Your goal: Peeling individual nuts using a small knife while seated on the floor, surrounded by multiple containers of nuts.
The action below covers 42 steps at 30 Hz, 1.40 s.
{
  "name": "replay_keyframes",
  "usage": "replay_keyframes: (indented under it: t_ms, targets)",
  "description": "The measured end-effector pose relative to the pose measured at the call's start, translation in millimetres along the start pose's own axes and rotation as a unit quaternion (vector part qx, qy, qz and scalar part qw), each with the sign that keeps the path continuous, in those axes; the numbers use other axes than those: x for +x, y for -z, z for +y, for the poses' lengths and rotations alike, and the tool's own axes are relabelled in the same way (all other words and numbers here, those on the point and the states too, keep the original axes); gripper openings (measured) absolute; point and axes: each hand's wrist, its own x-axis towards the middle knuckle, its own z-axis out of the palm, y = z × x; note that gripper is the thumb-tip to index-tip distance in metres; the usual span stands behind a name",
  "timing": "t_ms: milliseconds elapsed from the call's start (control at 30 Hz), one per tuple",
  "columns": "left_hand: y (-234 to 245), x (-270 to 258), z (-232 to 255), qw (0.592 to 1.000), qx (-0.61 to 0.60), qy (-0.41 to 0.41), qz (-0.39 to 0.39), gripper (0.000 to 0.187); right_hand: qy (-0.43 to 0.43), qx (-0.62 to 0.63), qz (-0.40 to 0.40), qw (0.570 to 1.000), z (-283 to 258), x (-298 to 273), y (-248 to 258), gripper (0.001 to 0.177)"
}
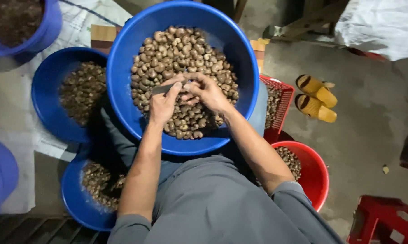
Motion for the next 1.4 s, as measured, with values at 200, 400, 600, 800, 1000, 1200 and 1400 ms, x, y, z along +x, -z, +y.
replay_keyframes:
  t_ms: [200,400,600,800,1000,1200,1400]
  targets:
    - [4.3,-0.9,6.6,1.0,-0.012,-0.011,0.017,0.022,0.002,0.017,-0.019,1.0,-2.8,-1.1,-1.7,0.045]
    - [0.2,-0.6,2.0,0.999,-0.034,-0.016,0.005,0.021,0.007,0.038,-0.01,0.999,-0.4,0.3,-0.8,0.047]
    - [0.7,-5.0,8.5,0.999,-0.038,-0.008,0.008,0.021,0.015,0.031,-0.024,0.999,-2.5,-2.2,-3.3,0.05]
    - [0.3,-2.4,3.6,0.998,-0.054,-0.019,0.015,0.023,0.025,0.017,-0.022,0.999,-3.3,-3.0,-4.9,0.05]
    - [1.3,-1.9,2.0,0.999,-0.034,-0.037,-0.002,0.022,0.024,0.014,-0.009,1.0,-5.9,-5.0,-6.6,0.044]
    - [2.2,-7.3,-16.8,0.998,-0.055,-0.019,-0.007,0.021,0.02,0.006,-0.024,0.999,-14.5,-8.4,-9.8,0.051]
    - [3.0,-2.4,10.2,0.997,-0.042,-0.041,-0.054,0.024,0.025,0.014,-0.025,0.999,-1.1,-2.0,-3.8,0.055]
